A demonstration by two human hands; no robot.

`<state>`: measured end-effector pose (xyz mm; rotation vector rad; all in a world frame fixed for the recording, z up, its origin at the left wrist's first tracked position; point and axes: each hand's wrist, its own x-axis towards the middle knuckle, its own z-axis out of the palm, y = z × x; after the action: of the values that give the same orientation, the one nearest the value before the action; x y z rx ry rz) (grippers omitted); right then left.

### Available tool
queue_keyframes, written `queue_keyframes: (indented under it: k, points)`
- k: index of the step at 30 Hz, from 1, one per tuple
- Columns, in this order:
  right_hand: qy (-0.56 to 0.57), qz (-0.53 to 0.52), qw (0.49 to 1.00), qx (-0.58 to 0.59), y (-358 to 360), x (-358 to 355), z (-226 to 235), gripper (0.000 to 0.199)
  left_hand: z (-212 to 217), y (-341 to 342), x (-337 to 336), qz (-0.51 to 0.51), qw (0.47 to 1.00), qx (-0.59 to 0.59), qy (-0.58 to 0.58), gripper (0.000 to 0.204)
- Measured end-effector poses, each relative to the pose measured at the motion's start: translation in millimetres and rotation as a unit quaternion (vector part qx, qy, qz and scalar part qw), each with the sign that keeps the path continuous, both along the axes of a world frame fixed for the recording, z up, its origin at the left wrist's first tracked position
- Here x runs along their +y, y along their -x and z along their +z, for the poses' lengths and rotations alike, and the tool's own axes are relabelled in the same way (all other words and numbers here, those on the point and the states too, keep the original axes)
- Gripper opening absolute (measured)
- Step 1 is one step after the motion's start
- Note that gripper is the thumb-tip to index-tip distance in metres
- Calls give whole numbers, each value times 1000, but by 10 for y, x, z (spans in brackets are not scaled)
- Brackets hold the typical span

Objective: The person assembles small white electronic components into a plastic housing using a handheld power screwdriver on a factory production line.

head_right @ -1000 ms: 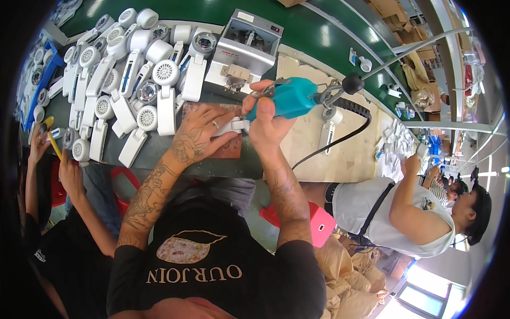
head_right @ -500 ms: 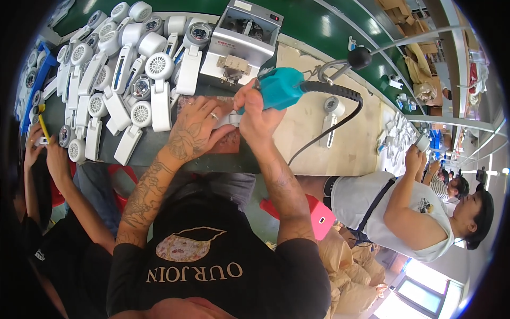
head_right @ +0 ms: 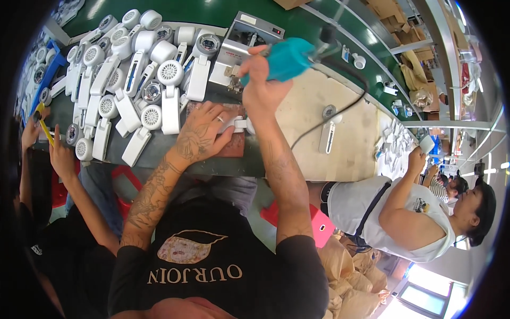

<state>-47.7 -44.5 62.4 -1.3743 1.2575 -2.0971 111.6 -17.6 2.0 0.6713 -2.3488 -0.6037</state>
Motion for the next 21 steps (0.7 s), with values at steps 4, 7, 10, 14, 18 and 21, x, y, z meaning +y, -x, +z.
queue_keyframes:
  k: [4,7,10,14,18,21]
  points:
    - [6,36,999,3,-30,-120,-146,43,-19,-12,22,22,999,6,35,33]
    - [-12,34,999,10,26,-98,-183,42,44,23,6,8,1000,10,20,31]
    - [-35,43,998,-2,-25,-62,-164,42,-21,3,9,7,1000,10,19,33]
    - [-73,49,994,-66,-98,211,-35,51,-91,-7,-1,11,1000,11,19,35]
    - [-79,37,995,-57,12,685,15,67,-18,33,-12,-9,1000,6,5,36]
    - [-87,71,991,-77,27,848,-54,54,45,26,-8,6,1000,6,11,30]
